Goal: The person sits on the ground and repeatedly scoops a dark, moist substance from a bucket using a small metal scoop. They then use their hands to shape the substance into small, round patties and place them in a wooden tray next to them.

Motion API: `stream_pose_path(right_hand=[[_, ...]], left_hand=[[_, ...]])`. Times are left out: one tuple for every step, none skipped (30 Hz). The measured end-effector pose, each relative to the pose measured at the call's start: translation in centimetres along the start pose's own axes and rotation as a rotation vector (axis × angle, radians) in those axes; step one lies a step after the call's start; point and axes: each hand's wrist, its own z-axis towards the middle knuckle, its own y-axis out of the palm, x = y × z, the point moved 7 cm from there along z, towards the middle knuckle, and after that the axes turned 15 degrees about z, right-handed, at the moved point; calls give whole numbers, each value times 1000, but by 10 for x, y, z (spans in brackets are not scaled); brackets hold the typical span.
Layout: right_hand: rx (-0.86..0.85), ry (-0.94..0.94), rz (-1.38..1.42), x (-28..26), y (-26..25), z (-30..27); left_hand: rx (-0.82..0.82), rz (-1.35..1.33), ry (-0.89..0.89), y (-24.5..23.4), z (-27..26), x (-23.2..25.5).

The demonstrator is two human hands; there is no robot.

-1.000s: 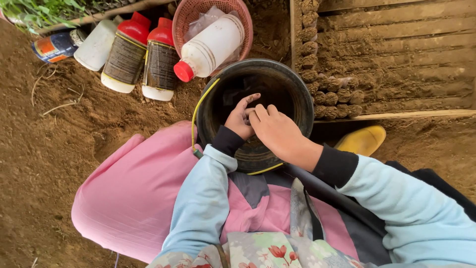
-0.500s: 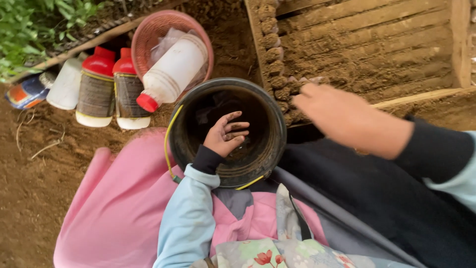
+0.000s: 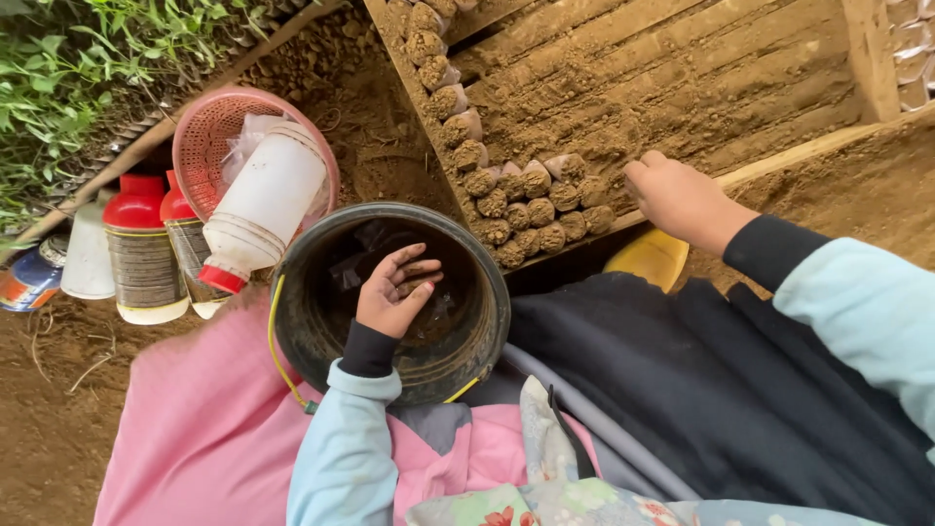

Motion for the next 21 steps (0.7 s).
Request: stream_pose_path(right_hand=[[-3, -2, 6, 4, 6, 3], [7, -25, 4, 7, 11, 5], [18, -48, 1, 9, 17, 7], [15, -47, 4, 7, 20, 5], [-8, -46, 27, 5, 24, 3], [-31, -48, 48, 1, 29, 1], [-34, -50, 49, -5, 27, 1], [-66, -11, 120, -7, 28, 0], [-98, 29, 190, -10, 28, -1], [-97, 30, 192, -6, 33, 2], [-121, 61, 234, 0, 39, 6], [-147, 93, 278, 6, 46, 8], [-147, 94, 282, 1, 42, 6], [-184, 109, 290, -3, 40, 3], [-222, 124, 299, -7, 39, 0], [-221, 125, 299, -9, 35, -1], [-242, 116, 274, -12, 33, -3], [-263, 105, 248, -15, 31, -4], [-262, 104, 246, -9, 34, -1], [-266, 102, 225, -3, 37, 2], [-270, 100, 203, 2, 41, 5]], left_hand=[[0, 4, -6, 0, 0, -3], [31, 0, -5, -1, 0, -5], [62, -4, -5, -3, 0, -8], [60, -3, -8, -1, 0, -8], [70, 2, -6, -2, 0, -9], [84, 7, -3, -3, 0, -9], [87, 8, -7, -2, 0, -8], [85, 8, -3, 0, 1, -7], [84, 8, 1, 1, 1, -6], [82, 9, 1, 2, 1, -4], [81, 17, -4, 3, 1, -3], [79, 25, -11, 4, 1, -1], [77, 27, -12, 4, 1, -2], [70, 32, -9, 5, 1, -2], [64, 37, -6, 5, 2, -3], [63, 37, -5, 5, 2, -2], [63, 47, -4, 5, 1, 0], [66, 56, -3, 5, 1, 1], [67, 56, -2, 5, 1, 0], [67, 55, -3, 6, 1, 0], [68, 54, -4, 6, 0, -1]])
